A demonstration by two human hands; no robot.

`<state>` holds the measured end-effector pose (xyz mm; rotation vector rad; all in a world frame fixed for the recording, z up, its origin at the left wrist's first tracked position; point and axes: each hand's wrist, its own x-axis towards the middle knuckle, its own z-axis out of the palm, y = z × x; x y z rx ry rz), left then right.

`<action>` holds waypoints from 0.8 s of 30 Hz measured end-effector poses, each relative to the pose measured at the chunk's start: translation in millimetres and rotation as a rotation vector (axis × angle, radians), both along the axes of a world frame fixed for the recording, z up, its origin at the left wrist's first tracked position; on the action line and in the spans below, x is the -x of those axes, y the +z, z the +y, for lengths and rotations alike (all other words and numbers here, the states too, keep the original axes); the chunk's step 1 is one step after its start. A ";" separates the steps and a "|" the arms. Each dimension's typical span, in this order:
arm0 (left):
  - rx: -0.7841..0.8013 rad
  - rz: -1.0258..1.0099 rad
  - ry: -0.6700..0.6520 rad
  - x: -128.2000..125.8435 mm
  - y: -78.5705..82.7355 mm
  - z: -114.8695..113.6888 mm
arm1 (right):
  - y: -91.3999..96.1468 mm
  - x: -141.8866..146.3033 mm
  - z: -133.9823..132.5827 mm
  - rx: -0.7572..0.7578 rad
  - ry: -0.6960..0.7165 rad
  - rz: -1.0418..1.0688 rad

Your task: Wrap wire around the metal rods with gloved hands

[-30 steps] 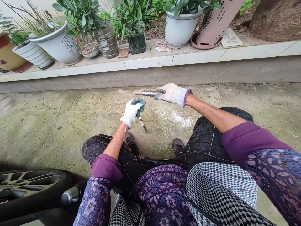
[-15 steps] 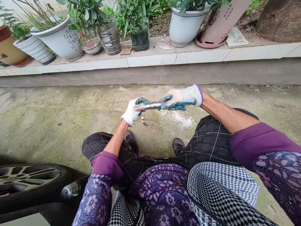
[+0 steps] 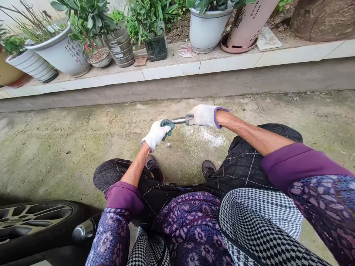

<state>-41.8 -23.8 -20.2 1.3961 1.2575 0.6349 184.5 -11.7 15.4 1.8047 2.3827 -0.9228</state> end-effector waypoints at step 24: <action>-0.136 -0.221 0.137 24.9 24.9 8.7 | 27.4 8.6 -11.4 0.514 0.007 0.872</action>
